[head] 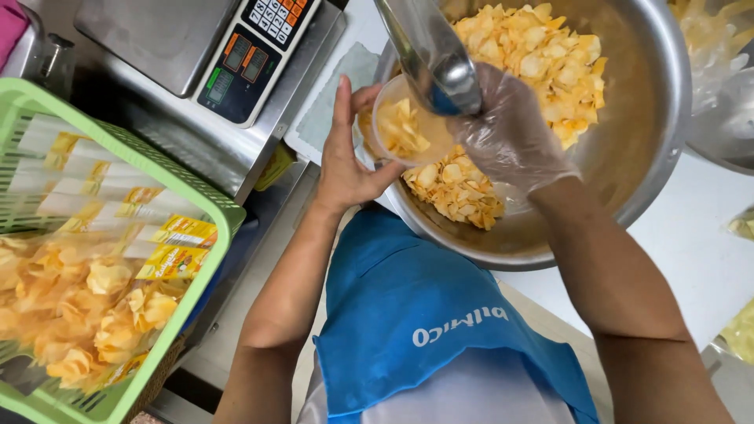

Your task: Scooping chips from a large bowl into plastic bags and placing them in a basket for packaging.

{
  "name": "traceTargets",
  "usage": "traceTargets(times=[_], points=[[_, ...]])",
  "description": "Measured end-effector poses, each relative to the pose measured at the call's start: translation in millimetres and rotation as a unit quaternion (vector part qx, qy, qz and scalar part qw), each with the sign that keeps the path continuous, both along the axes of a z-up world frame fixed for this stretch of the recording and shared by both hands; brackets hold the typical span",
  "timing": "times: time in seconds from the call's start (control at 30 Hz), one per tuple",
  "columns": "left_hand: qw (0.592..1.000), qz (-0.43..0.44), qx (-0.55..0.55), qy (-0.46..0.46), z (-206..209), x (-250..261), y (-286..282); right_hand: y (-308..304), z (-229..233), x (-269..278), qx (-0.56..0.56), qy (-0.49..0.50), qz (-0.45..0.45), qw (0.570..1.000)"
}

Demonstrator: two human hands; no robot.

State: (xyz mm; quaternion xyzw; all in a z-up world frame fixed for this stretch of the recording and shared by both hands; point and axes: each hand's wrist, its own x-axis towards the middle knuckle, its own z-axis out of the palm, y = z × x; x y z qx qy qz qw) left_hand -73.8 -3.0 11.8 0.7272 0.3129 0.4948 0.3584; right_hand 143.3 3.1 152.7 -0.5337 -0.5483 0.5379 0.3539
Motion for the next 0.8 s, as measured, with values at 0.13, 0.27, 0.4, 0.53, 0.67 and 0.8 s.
traceTargets(times=[0.13, 0.27, 0.4, 0.53, 0.67, 0.8], points=[[0.993, 0.058, -0.075, 0.065, -27.3, -8.0, -17.1, 4.3, -36.9, 2.6, 0.028, -0.155, 0.035, 0.987], [0.987, 0.089, -0.104, 0.087, -64.4, -2.6, -15.9, -1.5, -14.8, -13.0, -0.026, -0.089, -0.003, 0.996], [0.988, 0.109, -0.088, 0.061, -52.1, -11.0, -17.8, 4.2, -35.2, -0.2, -0.123, 0.108, -0.116, 0.98], [0.987, 0.075, -0.117, 0.079, -59.9, -10.0, -14.0, -1.8, -15.9, -3.2, 0.015, -0.189, 0.017, 0.982], [0.989, 0.092, -0.103, 0.045, -58.4, -7.1, -11.9, 3.4, -37.6, 3.1, -0.013, -0.077, 0.028, 0.997], [0.987, 0.08, -0.121, 0.062, -64.7, -4.3, -10.3, -5.1, -19.8, 9.7, 0.014, -0.105, 0.084, 0.991]])
